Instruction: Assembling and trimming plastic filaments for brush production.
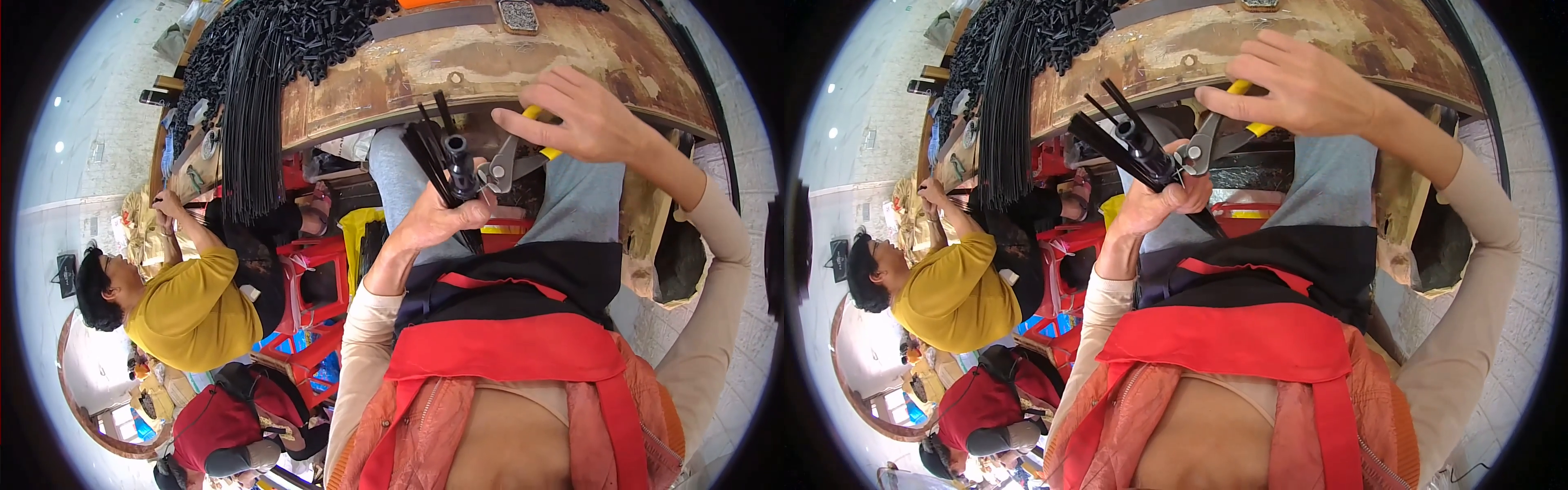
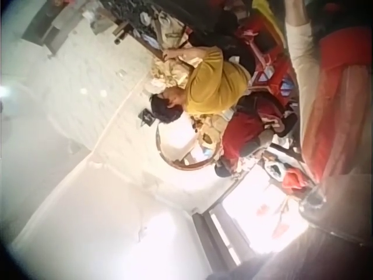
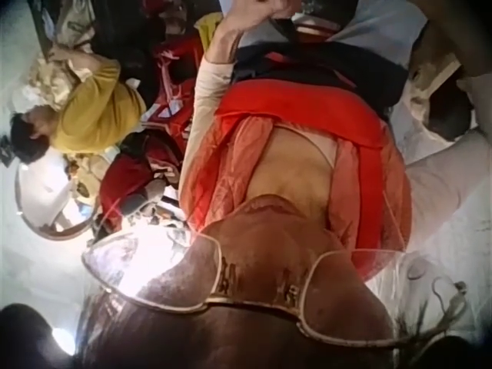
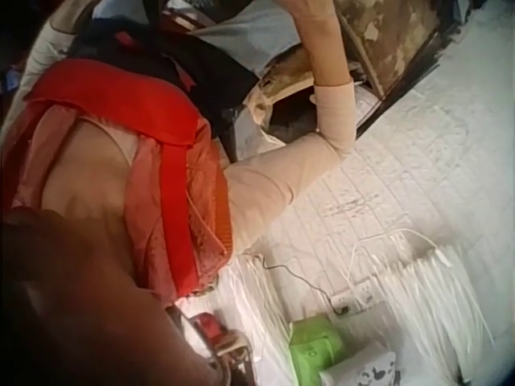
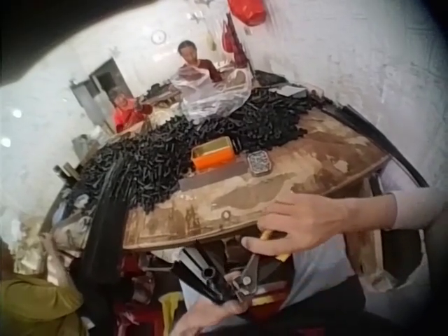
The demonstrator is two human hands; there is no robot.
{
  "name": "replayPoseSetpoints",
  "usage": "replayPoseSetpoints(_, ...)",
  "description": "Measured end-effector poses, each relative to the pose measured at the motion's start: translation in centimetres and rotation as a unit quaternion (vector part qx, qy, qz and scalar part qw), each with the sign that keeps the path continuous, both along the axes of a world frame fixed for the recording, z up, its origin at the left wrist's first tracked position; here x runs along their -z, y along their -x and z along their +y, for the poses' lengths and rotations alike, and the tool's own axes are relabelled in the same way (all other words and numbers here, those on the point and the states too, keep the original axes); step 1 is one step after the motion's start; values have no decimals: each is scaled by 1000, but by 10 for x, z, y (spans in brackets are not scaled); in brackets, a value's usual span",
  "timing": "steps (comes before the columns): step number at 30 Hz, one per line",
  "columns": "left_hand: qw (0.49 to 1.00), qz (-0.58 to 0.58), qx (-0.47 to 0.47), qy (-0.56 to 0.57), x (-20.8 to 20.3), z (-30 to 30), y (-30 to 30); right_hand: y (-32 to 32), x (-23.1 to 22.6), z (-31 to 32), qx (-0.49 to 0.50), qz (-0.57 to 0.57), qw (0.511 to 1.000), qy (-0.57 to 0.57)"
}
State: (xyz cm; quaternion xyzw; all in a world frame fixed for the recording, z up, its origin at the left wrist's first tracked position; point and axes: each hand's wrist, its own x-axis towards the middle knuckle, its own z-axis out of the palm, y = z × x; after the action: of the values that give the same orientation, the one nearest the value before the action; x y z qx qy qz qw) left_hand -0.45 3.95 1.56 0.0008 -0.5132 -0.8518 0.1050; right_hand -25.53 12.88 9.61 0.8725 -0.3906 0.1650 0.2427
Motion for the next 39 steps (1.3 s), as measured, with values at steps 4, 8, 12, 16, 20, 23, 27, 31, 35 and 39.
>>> replayPoseSetpoints(4,990,-13,-138,-12,-1,-2,-2,-13,-4,7,46,32,997,44)
replayPoseSetpoints(8,982,-31,-187,20,-5,3,4,-45,15,37,229,-101,966,-55)
replayPoseSetpoints(12,972,-40,-225,59,-8,2,6,-52,15,43,270,-162,943,-109)
replayPoseSetpoints(16,964,-59,-248,75,-9,6,7,-54,9,43,273,-130,949,-95)
replayPoseSetpoints(20,965,-67,-245,68,-12,8,6,-54,10,44,286,-122,947,-82)
replayPoseSetpoints(23,966,-64,-243,67,-11,9,6,-55,12,46,310,-80,944,-77)
replayPoseSetpoints(27,974,-51,-214,52,-7,5,7,-52,18,44,302,-150,936,-96)
replayPoseSetpoints(31,981,-28,-189,26,-8,3,5,-58,30,46,284,-211,926,-135)
replayPoseSetpoints(35,981,-10,-189,48,-6,0,4,-58,16,45,287,-187,933,-113)
replayPoseSetpoints(39,988,30,-153,7,-4,-2,4,-53,24,42,276,-183,937,-115)
